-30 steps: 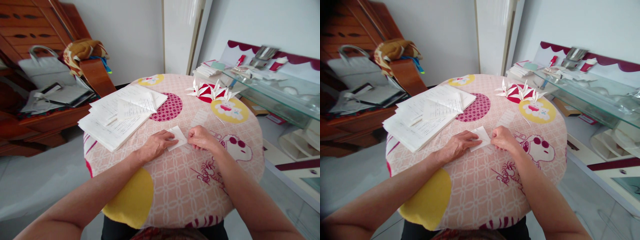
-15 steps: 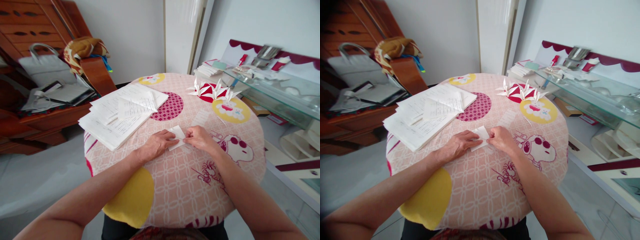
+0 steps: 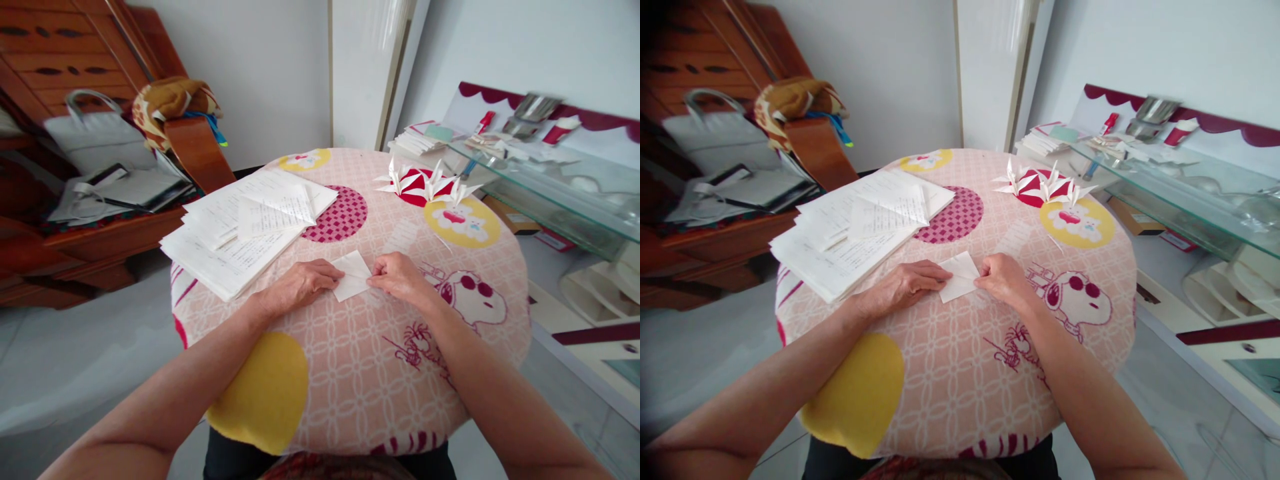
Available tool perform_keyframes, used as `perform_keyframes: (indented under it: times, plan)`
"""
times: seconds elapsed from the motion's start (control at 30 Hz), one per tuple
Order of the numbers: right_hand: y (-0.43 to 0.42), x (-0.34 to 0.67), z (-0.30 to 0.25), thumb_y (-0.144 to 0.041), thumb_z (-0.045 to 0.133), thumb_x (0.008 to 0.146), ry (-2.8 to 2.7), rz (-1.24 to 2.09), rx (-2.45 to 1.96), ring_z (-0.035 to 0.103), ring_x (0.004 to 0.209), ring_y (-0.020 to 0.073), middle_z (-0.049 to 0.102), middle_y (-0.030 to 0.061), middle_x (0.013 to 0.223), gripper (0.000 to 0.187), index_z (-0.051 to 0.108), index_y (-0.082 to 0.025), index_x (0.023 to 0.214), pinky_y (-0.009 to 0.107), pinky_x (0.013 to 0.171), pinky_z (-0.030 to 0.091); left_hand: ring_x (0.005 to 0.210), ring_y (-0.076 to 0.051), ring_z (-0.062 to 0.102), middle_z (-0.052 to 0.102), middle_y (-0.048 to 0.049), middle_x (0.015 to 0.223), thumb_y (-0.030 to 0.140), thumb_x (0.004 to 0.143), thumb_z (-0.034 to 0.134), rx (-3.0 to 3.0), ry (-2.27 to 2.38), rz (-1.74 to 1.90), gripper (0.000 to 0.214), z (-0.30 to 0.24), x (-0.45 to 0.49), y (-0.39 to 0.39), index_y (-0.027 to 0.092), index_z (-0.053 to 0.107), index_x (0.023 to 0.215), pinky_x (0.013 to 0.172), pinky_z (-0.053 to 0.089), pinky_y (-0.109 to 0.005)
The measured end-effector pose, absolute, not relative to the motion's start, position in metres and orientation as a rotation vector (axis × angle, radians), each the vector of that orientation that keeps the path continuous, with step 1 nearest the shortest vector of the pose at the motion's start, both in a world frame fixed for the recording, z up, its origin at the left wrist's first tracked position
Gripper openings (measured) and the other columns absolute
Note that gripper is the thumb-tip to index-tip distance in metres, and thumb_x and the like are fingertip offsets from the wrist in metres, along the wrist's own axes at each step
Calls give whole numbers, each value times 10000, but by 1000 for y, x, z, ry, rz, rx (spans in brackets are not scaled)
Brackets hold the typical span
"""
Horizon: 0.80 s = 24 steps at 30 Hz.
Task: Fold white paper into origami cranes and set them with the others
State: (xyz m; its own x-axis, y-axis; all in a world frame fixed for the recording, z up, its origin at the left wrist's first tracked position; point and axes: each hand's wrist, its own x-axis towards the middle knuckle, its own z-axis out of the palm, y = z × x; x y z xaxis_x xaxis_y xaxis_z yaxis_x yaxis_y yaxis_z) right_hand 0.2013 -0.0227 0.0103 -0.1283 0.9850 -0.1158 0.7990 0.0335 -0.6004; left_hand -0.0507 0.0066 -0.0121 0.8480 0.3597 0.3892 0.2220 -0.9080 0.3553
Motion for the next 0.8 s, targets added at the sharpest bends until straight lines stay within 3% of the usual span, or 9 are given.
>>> perform_keyframes:
  times: [0.3,0.43,0.6,0.8]
  plan:
    - [-25,199,16,-213,712,706,-1977,785,-1803,547,582,135,616,-7,612,128,664,-165,814,238,551,345,816,-151,669,729,-55,852,39,845,464,2541,714,892,284,-13,-52,5,160,688,719,749,521,-270]
    - [-24,200,16,-204,721,695,-1954,861,-1783,531,540,128,589,-16,559,105,649,-162,759,238,530,339,852,-172,670,729,-72,962,185,887,516,2344,1131,972,212,-13,-46,6,152,716,951,783,519,-293]
    - [-22,201,14,-211,720,693,-1939,897,-1745,507,506,115,562,-29,515,98,631,-169,695,231,506,317,877,-205,658,708,-84,1035,418,871,609,2281,1239,762,392,-9,-38,4,161,674,1159,776,527,-318]
    - [-21,199,12,-192,723,680,-1989,878,-1752,514,514,111,581,-26,543,103,622,-171,683,230,506,316,829,-172,615,665,-62,996,283,751,728,2222,1175,801,525,-8,-27,-2,163,632,1253,745,518,-296]
